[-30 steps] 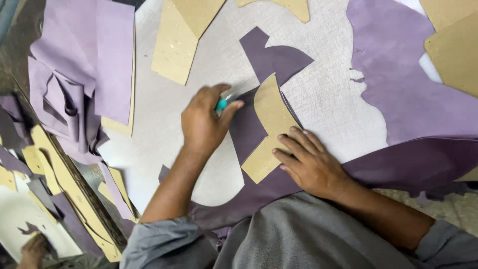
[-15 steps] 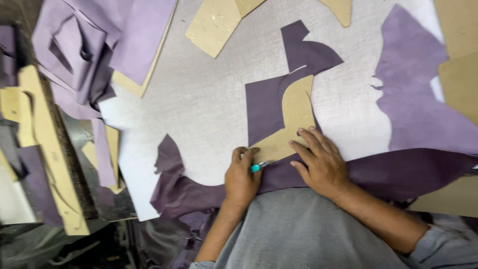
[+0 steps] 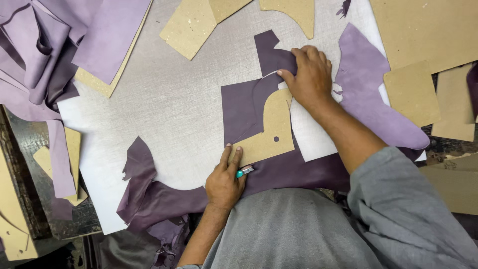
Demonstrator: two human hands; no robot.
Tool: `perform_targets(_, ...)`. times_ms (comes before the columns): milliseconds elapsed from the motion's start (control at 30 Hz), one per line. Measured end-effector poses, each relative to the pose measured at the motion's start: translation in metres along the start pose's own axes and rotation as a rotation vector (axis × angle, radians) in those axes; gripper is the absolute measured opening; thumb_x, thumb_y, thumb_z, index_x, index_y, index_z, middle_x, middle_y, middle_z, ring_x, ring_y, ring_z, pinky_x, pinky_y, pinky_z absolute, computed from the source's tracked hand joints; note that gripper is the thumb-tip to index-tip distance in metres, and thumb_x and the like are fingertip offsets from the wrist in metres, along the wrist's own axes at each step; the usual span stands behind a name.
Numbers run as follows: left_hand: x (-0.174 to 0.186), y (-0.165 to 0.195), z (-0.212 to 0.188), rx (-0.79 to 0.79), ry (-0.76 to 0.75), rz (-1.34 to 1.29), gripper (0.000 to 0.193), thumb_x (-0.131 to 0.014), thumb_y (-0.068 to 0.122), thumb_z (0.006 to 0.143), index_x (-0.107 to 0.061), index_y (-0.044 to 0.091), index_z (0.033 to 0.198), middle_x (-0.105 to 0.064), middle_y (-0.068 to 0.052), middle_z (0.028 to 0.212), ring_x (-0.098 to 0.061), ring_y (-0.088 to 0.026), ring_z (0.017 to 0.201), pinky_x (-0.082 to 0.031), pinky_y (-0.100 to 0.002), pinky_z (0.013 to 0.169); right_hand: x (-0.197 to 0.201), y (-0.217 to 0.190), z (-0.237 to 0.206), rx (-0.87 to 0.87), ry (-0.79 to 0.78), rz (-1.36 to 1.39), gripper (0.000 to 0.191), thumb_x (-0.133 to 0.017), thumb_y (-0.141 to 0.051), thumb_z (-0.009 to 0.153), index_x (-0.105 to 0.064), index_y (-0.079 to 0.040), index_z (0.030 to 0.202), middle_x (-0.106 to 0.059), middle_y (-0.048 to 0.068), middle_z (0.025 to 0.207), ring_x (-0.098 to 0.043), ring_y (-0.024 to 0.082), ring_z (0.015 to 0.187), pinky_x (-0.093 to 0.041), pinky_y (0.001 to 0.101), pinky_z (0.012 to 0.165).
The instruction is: The person uses a utility knife to cut purple fabric on a white worktable. They place cardboard templates on the fabric, trace around them, and cut out the shapes. The person repeatedly repositions the fabric and templates to cut multiple pieces.
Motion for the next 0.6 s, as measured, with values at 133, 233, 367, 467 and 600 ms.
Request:
perform_targets(133,0.0,-0.001,0.0,0.012,0.003,-0.013,0.068,-0.081,0.027,0.08,-0.058,0.02,0.144,-0.055,-0.013,0.148,-0.073,-0.023,0.081,-0.062,-0.035,0.064,-0.018,-0.005,0.033,-0.016,-0.125,-0.057,0.025,-0.085,-0.028,0.091,-0.071,-0.009,0.101,-0.065,0.01,0.104,-0.06,0.029,0.103,-0.041,0.0477,0.094)
perform_targets(233,0.007,-0.001,0.004,0.024,-0.006,-0.085,0.067,-0.081,0.023,0.079,-0.059,0.017,0.142,-0.054,-0.014,0.148,-0.073,-0.025,0.086,-0.062,-0.036,0.067,-0.013,0.004,0.049,-0.005,0.059,-0.033,0.019,-0.084,-0.02,0.096,-0.068,-0.009,0.094,-0.066,0.009,0.1,-0.062,0.027,0.097,-0.042,0.0476,0.09)
perform_targets(367,0.027,0.003,0.019,0.08,-0.064,-0.167,0.072,-0.082,0.015,0.075,-0.055,0.008,0.142,-0.056,-0.014,0.145,-0.072,-0.029,0.095,-0.061,-0.038,0.074,0.006,0.029,0.048,-0.16,0.312,0.221,0.021,-0.08,-0.01,0.103,-0.06,-0.004,0.098,-0.063,0.013,0.104,-0.062,0.03,0.094,-0.05,0.0453,0.084)
perform_targets(467,0.045,0.005,0.037,0.126,-0.098,-0.245,0.079,-0.088,0.023,0.072,-0.053,0.004,0.14,-0.058,-0.015,0.134,-0.07,-0.033,0.096,-0.059,-0.041,0.073,0.007,0.034,0.018,-0.087,0.225,0.207,0.018,-0.077,-0.007,0.103,-0.06,-0.003,0.101,-0.065,0.016,0.11,-0.063,0.034,0.102,-0.051,0.0454,0.089)
perform_targets(600,0.057,0.0,0.069,0.113,-0.262,-0.182,0.054,-0.09,0.029,0.069,-0.068,0.009,0.114,-0.067,-0.011,0.111,-0.07,-0.03,0.098,-0.057,-0.042,0.079,-0.006,0.021,-0.025,-0.037,0.033,0.111,0.011,-0.076,-0.01,0.091,-0.068,-0.009,0.098,-0.07,0.012,0.123,-0.062,0.034,0.122,-0.043,0.0486,0.107)
Point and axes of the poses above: each hand's wrist, its own z-axis towards the middle knuckle, its own x-axis out of the back of the hand, y = z × x, the point moved 1 cm from there along z, towards the middle knuckle
